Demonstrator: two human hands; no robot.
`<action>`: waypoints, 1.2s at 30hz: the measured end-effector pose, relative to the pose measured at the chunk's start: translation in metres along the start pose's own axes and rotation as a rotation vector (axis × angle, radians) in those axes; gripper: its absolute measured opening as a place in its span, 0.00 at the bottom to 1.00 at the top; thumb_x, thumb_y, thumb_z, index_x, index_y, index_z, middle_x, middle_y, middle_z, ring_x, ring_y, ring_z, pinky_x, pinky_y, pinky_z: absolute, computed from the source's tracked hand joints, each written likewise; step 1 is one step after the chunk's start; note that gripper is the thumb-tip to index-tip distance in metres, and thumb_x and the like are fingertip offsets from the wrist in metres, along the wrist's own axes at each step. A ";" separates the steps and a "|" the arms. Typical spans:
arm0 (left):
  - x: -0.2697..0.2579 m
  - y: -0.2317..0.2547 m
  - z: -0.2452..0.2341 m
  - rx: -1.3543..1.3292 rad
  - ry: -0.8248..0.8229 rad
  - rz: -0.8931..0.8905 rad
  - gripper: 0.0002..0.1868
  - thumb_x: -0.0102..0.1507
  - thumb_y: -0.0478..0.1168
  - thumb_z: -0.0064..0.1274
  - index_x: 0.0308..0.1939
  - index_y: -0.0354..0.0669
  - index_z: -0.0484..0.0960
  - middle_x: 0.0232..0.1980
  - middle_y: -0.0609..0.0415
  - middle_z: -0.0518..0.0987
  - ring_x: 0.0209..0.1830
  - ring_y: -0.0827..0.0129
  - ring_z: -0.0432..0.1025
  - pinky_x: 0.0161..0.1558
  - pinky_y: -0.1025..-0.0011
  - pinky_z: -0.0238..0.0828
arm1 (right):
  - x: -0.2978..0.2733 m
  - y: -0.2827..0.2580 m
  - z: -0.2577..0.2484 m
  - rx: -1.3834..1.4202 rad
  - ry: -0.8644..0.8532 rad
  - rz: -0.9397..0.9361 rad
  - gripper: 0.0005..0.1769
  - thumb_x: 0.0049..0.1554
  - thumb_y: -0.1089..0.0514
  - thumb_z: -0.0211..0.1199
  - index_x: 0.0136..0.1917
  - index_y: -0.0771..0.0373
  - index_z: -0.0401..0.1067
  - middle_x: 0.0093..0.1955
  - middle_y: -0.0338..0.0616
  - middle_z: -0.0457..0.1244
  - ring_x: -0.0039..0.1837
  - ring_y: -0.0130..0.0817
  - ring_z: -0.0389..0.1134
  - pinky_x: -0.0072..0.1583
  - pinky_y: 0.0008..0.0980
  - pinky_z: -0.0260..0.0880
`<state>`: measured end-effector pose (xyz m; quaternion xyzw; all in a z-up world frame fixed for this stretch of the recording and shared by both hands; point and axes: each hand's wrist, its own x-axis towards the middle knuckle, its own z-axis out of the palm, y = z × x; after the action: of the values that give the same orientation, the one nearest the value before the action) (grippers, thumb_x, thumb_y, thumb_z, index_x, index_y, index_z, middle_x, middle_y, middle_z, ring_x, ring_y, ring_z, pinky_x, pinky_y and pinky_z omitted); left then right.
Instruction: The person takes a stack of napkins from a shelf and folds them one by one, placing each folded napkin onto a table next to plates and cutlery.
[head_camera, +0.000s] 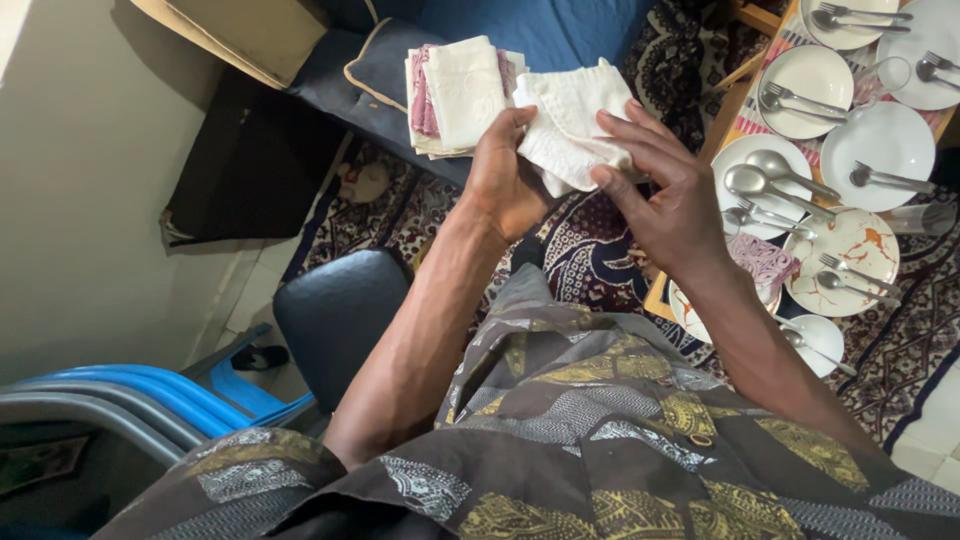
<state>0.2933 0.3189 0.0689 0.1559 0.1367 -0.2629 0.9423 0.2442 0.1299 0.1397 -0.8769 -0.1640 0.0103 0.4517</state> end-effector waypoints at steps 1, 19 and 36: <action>0.001 -0.001 -0.002 0.041 0.098 -0.016 0.29 0.69 0.48 0.37 0.68 0.29 0.66 0.64 0.37 0.76 0.64 0.49 0.72 0.69 0.50 0.66 | 0.000 -0.001 0.000 0.069 0.015 0.029 0.26 0.63 0.47 0.68 0.71 0.58 0.72 0.76 0.43 0.63 0.85 0.45 0.53 0.81 0.46 0.56; -0.012 -0.008 0.024 0.360 0.332 -0.062 0.33 0.65 0.50 0.36 0.69 0.32 0.61 0.62 0.36 0.74 0.64 0.49 0.71 0.64 0.47 0.69 | -0.004 0.061 0.003 0.907 0.578 0.546 0.32 0.58 0.55 0.74 0.69 0.67 0.65 0.68 0.48 0.65 0.72 0.39 0.68 0.76 0.43 0.63; -0.025 -0.011 0.026 0.460 0.280 0.000 0.37 0.65 0.49 0.42 0.73 0.30 0.57 0.67 0.35 0.71 0.66 0.50 0.70 0.65 0.49 0.69 | -0.017 0.052 -0.014 0.608 0.634 0.320 0.23 0.59 0.73 0.67 0.67 0.67 0.69 0.65 0.47 0.68 0.67 0.40 0.72 0.74 0.45 0.71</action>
<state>0.2712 0.3122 0.0988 0.4007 0.2023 -0.2631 0.8540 0.2445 0.0858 0.1047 -0.6789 0.1302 -0.1411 0.7087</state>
